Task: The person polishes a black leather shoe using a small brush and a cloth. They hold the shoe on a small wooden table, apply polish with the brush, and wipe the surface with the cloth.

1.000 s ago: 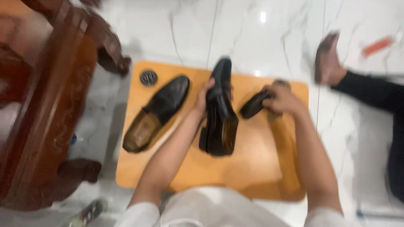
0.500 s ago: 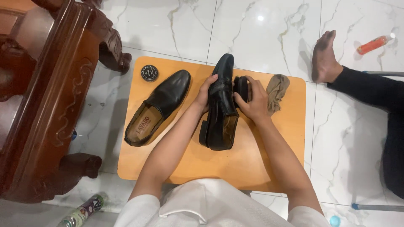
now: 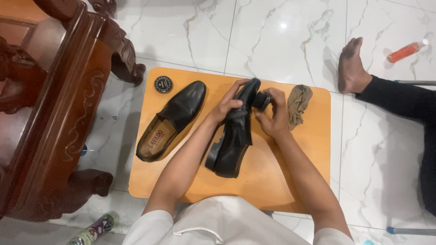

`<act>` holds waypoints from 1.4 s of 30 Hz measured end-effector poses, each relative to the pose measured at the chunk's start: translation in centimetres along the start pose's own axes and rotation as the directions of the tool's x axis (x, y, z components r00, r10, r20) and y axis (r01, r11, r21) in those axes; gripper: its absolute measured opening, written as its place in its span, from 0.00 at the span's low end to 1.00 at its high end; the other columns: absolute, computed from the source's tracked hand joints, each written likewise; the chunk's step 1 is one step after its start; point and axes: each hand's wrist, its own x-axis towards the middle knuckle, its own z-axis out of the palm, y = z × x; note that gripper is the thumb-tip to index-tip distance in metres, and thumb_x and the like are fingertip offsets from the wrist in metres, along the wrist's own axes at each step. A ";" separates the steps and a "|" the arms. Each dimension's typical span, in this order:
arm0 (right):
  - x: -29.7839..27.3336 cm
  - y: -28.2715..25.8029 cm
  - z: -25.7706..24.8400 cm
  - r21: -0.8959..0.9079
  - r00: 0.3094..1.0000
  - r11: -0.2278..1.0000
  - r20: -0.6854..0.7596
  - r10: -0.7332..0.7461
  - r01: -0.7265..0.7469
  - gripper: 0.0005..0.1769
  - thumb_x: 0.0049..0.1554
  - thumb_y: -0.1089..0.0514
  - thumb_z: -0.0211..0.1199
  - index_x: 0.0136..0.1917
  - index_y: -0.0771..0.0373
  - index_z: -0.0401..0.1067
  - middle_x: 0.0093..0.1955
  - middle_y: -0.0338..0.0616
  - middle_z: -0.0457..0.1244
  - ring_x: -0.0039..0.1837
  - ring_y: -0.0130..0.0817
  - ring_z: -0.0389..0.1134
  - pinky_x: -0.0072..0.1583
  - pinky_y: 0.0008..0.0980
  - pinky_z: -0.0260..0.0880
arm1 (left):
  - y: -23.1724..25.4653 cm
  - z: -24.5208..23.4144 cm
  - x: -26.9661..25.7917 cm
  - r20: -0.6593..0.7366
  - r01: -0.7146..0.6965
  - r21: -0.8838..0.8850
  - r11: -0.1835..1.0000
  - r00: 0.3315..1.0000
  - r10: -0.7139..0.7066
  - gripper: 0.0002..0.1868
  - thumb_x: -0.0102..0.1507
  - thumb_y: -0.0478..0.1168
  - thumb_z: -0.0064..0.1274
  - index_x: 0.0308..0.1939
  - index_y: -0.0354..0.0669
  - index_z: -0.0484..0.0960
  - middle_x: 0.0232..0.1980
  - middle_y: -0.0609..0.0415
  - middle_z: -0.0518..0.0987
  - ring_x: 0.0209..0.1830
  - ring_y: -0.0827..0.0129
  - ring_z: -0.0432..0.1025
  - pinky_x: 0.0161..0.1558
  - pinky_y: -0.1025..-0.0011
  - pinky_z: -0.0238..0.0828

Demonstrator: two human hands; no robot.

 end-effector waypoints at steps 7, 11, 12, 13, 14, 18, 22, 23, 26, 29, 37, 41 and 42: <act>-0.1 0.3 0.5 -0.206 0.995 0.976 0.051 0.085 -0.073 0.32 0.54 0.56 0.56 0.67 0.68 0.48 0.50 0.52 0.55 0.47 0.42 0.60 0.43 0.33 0.63 | -1.4 -1.5 0.0 -0.067 -0.039 0.085 0.996 0.997 0.045 0.30 0.51 0.49 0.48 0.56 0.48 0.63 0.48 0.54 0.68 0.47 0.70 0.63 0.51 0.70 0.61; -0.8 0.4 0.6 -0.181 0.998 0.982 0.028 0.053 -0.047 0.35 0.53 0.51 0.56 0.66 0.70 0.49 0.48 0.53 0.56 0.40 0.40 0.57 0.41 0.32 0.61 | -1.0 -0.9 -0.4 -0.075 -0.018 0.065 0.998 0.997 0.023 0.28 0.50 0.49 0.48 0.53 0.45 0.65 0.42 0.53 0.69 0.43 0.69 0.64 0.46 0.71 0.63; -0.9 0.6 0.6 -0.169 0.999 0.985 0.026 0.027 -0.023 0.37 0.51 0.48 0.57 0.65 0.73 0.50 0.49 0.55 0.56 0.39 0.42 0.58 0.42 0.33 0.61 | -0.7 -0.7 -0.4 -0.079 -0.020 0.062 0.998 0.997 0.025 0.28 0.50 0.48 0.48 0.52 0.44 0.66 0.41 0.53 0.69 0.42 0.69 0.64 0.44 0.71 0.63; -0.9 0.6 0.6 -0.169 0.999 0.985 0.023 0.027 -0.023 0.37 0.51 0.48 0.57 0.65 0.73 0.50 0.49 0.55 0.56 0.39 0.42 0.58 0.42 0.33 0.61 | -0.5 -0.6 -0.4 -0.078 -0.019 0.063 0.998 0.997 0.024 0.28 0.50 0.48 0.48 0.52 0.44 0.66 0.41 0.53 0.69 0.42 0.69 0.64 0.44 0.71 0.63; -1.0 0.7 0.6 -0.183 0.999 0.982 0.003 0.049 -0.048 0.38 0.52 0.48 0.58 0.66 0.72 0.48 0.48 0.55 0.57 0.39 0.40 0.58 0.41 0.33 0.61 | -0.3 -0.5 -0.4 -0.083 -0.019 0.075 0.997 0.996 0.025 0.26 0.51 0.48 0.48 0.52 0.45 0.67 0.41 0.54 0.69 0.42 0.70 0.64 0.44 0.72 0.64; -0.1 0.6 0.0 -0.236 0.995 0.967 -0.026 0.094 -0.097 0.35 0.51 0.50 0.61 0.64 0.72 0.53 0.41 0.51 0.57 0.36 0.37 0.58 0.39 0.31 0.61 | 0.0 -0.2 -0.1 -0.090 0.005 0.077 0.997 0.996 0.002 0.25 0.53 0.48 0.47 0.52 0.44 0.67 0.39 0.54 0.69 0.41 0.71 0.64 0.43 0.73 0.64; -0.1 1.2 -0.2 -0.213 0.994 0.971 -0.043 0.098 -0.105 0.35 0.50 0.52 0.62 0.64 0.70 0.54 0.48 0.52 0.56 0.38 0.40 0.58 0.41 0.32 0.62 | 0.1 -0.1 0.0 -0.108 0.024 0.049 0.999 0.994 -0.018 0.25 0.52 0.48 0.47 0.51 0.44 0.68 0.39 0.54 0.70 0.40 0.71 0.65 0.42 0.73 0.65; 0.0 1.3 -0.2 -0.191 0.997 0.978 -0.027 0.077 -0.081 0.35 0.50 0.51 0.61 0.64 0.71 0.53 0.49 0.53 0.56 0.37 0.39 0.58 0.40 0.32 0.62 | -0.1 -0.1 0.1 -0.108 0.030 0.043 0.999 0.994 -0.025 0.26 0.52 0.48 0.48 0.52 0.44 0.68 0.39 0.55 0.70 0.39 0.72 0.65 0.42 0.73 0.65; -0.4 1.5 -0.1 -0.167 0.999 0.985 -0.001 0.049 -0.049 0.36 0.49 0.52 0.61 0.64 0.72 0.52 0.52 0.54 0.56 0.32 0.36 0.58 0.36 0.30 0.62 | 0.5 0.1 0.1 -0.113 0.035 0.033 0.999 0.993 -0.031 0.26 0.52 0.48 0.48 0.52 0.44 0.68 0.41 0.55 0.69 0.41 0.72 0.64 0.44 0.73 0.65; 0.1 1.2 0.1 -0.239 1.000 0.971 0.004 0.018 -0.017 0.36 0.47 0.55 0.63 0.63 0.73 0.53 0.55 0.56 0.55 0.40 0.42 0.60 0.42 0.35 0.63 | 1.5 0.7 0.1 -0.119 0.032 0.009 0.999 0.992 -0.031 0.25 0.52 0.47 0.48 0.52 0.44 0.68 0.42 0.56 0.69 0.42 0.72 0.64 0.45 0.73 0.64; 1.0 0.8 0.1 -0.276 0.999 0.961 0.016 0.043 -0.037 0.33 0.52 0.54 0.59 0.64 0.73 0.52 0.59 0.57 0.51 0.57 0.52 0.58 0.54 0.43 0.60 | 1.1 0.2 0.3 -0.119 0.064 -0.063 0.996 0.990 -0.071 0.26 0.52 0.46 0.48 0.53 0.43 0.67 0.42 0.55 0.70 0.43 0.73 0.64 0.45 0.73 0.64; 1.1 1.1 0.0 -0.288 0.999 0.957 0.005 0.033 -0.031 0.38 0.53 0.34 0.44 0.62 0.67 0.57 0.58 0.58 0.51 0.57 0.51 0.56 0.55 0.43 0.58 | 1.0 -0.1 0.7 -0.116 0.058 -0.026 0.998 0.991 -0.061 0.27 0.51 0.46 0.49 0.53 0.42 0.67 0.40 0.55 0.69 0.41 0.72 0.64 0.44 0.73 0.64; 0.8 1.3 0.0 -0.337 0.999 0.940 -0.019 0.048 -0.052 0.37 0.52 0.33 0.44 0.60 0.66 0.59 0.57 0.57 0.52 0.55 0.49 0.57 0.54 0.42 0.58 | 0.5 -0.1 0.6 -0.118 0.075 -0.041 0.996 0.990 -0.080 0.27 0.51 0.46 0.49 0.53 0.42 0.66 0.39 0.53 0.69 0.40 0.71 0.64 0.43 0.71 0.64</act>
